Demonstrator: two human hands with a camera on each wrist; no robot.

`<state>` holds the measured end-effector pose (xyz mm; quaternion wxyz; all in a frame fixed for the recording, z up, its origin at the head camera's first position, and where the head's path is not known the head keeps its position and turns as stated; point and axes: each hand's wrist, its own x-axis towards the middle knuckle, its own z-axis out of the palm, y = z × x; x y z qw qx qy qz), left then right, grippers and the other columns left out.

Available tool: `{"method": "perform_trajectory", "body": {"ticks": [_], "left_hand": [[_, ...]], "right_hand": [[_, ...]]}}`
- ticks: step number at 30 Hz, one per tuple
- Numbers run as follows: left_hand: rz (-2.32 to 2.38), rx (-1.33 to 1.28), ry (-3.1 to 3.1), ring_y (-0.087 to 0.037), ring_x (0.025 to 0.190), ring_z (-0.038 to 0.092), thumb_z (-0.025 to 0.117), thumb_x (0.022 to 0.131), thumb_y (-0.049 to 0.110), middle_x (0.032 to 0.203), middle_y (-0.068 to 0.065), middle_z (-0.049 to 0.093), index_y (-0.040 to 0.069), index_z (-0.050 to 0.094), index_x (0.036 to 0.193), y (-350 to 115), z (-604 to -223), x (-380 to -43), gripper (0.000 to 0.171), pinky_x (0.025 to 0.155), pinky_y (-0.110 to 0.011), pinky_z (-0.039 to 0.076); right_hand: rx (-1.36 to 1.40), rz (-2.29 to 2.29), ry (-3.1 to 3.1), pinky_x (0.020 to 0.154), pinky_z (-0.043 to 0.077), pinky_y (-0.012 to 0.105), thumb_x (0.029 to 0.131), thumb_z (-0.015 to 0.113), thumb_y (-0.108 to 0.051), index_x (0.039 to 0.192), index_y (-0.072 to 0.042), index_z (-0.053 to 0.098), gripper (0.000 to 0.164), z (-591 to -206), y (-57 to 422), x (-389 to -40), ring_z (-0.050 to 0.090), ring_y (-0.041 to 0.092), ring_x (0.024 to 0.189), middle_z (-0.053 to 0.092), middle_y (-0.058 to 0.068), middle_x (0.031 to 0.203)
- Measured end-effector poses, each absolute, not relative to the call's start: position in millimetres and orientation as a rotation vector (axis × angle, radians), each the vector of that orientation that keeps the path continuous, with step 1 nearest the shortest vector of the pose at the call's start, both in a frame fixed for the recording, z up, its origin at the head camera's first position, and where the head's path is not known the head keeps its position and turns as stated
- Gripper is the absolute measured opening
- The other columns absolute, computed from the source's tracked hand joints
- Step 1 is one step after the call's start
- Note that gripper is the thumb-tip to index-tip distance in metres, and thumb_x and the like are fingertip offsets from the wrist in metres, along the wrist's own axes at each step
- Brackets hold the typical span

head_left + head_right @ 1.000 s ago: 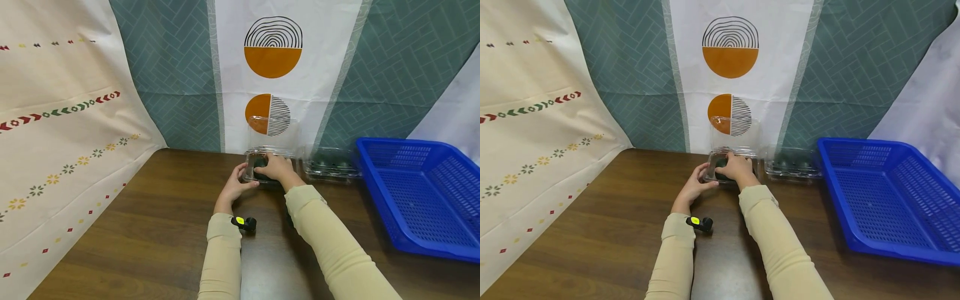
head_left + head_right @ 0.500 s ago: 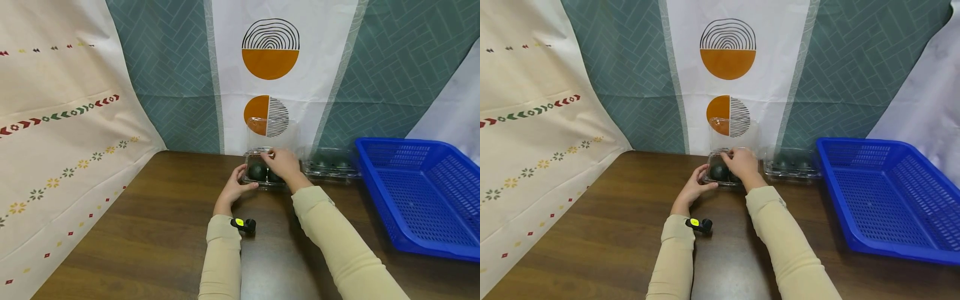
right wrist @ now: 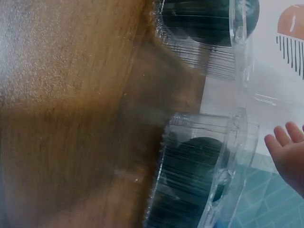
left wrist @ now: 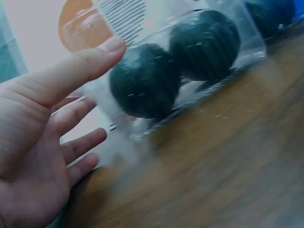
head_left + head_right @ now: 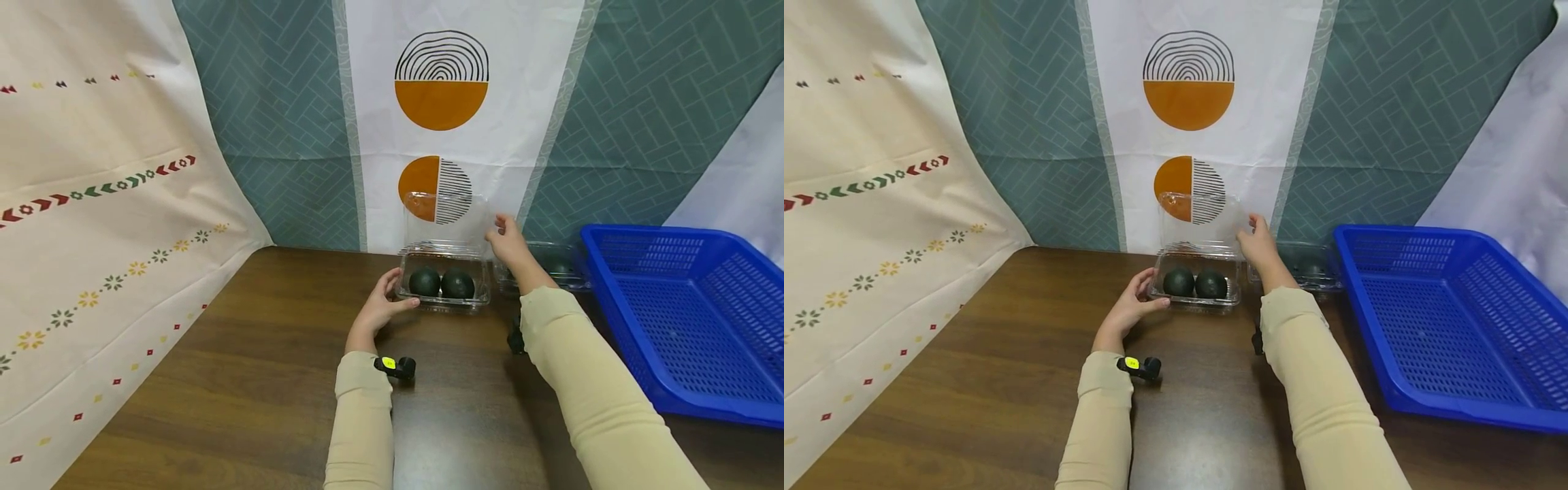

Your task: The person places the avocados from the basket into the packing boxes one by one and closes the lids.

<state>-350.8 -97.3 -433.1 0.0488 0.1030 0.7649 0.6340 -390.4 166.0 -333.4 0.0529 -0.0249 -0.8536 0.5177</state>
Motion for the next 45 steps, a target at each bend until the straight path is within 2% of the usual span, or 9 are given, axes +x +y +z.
{"method": "perform_trajectory", "body": {"ticks": [3, 8, 14, 20, 26, 30, 35, 38, 45], "left_hand": [[1.961, 0.285, 2.322, -0.025, 0.130, 0.033, 0.073, 0.081, 0.019, 0.144, -0.009, 0.035, 0.013, 0.031, 0.143, -104, -431, -349, 0.076, 0.102, -0.047, 0.031], [1.970, 0.198, 2.234, -0.023, 0.098, 0.056, 0.058, 0.093, 0.024, 0.119, -0.014, 0.053, 0.008, 0.042, 0.137, -110, -428, -348, 0.050, 0.077, -0.034, 0.049], [1.979, 0.192, 2.100, -0.015, 0.074, 0.059, 0.048, 0.097, 0.027, 0.091, -0.012, 0.059, 0.003, 0.049, 0.129, -106, -426, -350, 0.040, 0.064, -0.026, 0.050], [1.985, 0.176, 2.111, -0.015, 0.071, 0.060, 0.043, 0.099, 0.028, 0.085, -0.009, 0.061, 0.003, 0.052, 0.123, -105, -426, -350, 0.036, 0.062, -0.026, 0.050], [1.998, 0.160, 2.113, -0.016, 0.073, 0.063, 0.036, 0.100, 0.036, 0.089, -0.011, 0.065, 0.002, 0.050, 0.125, -107, -427, -352, 0.044, 0.064, -0.028, 0.051], [1.999, 0.188, 2.090, -0.022, 0.079, 0.064, 0.031, 0.100, 0.043, 0.096, -0.018, 0.065, -0.001, 0.047, 0.125, -109, -419, -347, 0.053, 0.069, -0.033, 0.052], [2.015, 0.164, 2.078, -0.028, 0.084, 0.064, 0.029, 0.100, 0.044, 0.100, -0.023, 0.063, -0.001, 0.048, 0.115, -109, -415, -343, 0.052, 0.074, -0.039, 0.052], [2.025, 0.140, 2.104, -0.023, 0.080, 0.065, 0.033, 0.099, 0.045, 0.094, -0.017, 0.066, 0.003, 0.051, 0.103, -107, -426, -349, 0.046, 0.069, -0.034, 0.053], [2.027, 0.122, 2.080, -0.019, 0.076, 0.065, 0.042, 0.099, 0.034, 0.086, -0.011, 0.066, 0.002, 0.056, 0.091, -105, -426, -349, 0.036, 0.065, -0.030, 0.053]], "right_hand": [[-0.050, 1.615, -2.599, 0.106, 0.022, 0.048, 0.090, 0.038, -0.008, 0.147, 0.000, 0.009, 0.064, -336, 167, -391, 0.015, 0.035, 0.137, 0.019, 0.019, 0.149], [-0.040, 1.685, -2.548, 0.106, 0.023, 0.047, 0.089, 0.039, -0.005, 0.147, -0.002, 0.012, 0.065, -332, 169, -391, 0.016, 0.032, 0.137, 0.022, 0.016, 0.149], [-0.019, 1.709, -2.422, 0.103, 0.028, 0.046, 0.095, 0.040, -0.013, 0.144, -0.004, 0.027, 0.052, -317, 174, -386, 0.031, 0.031, 0.130, 0.038, 0.018, 0.140], [-0.030, 1.550, -2.511, 0.100, 0.031, 0.050, 0.099, 0.036, -0.041, 0.131, -0.003, 0.050, 0.052, -314, 180, -365, 0.041, 0.033, 0.122, 0.052, 0.019, 0.126], [0.035, 1.479, -2.643, 0.095, 0.035, 0.050, 0.097, 0.047, -0.036, 0.123, -0.001, 0.055, 0.045, -334, 182, -340, 0.043, 0.035, 0.118, 0.052, 0.020, 0.124], [0.061, 1.462, -2.678, 0.084, 0.043, 0.044, 0.094, 0.053, -0.032, 0.119, -0.003, 0.058, 0.039, -355, 181, -330, 0.050, 0.033, 0.105, 0.055, 0.018, 0.117], [0.014, 1.519, -2.698, 0.065, 0.047, 0.034, 0.092, 0.058, -0.027, 0.112, -0.002, 0.057, 0.032, -376, 180, -322, 0.054, 0.031, 0.089, 0.056, 0.014, 0.100], [-0.072, 1.664, -2.690, 0.054, 0.045, 0.030, 0.092, 0.058, -0.030, 0.103, -0.002, 0.048, 0.032, -385, 180, -317, 0.058, 0.027, 0.076, 0.054, 0.010, 0.085], [-0.067, 2.272, -2.663, 0.043, 0.039, 0.022, 0.096, 0.043, -0.044, 0.097, -0.002, 0.044, 0.042, -402, 182, -311, 0.054, 0.013, 0.054, 0.054, 0.003, 0.070]]}}
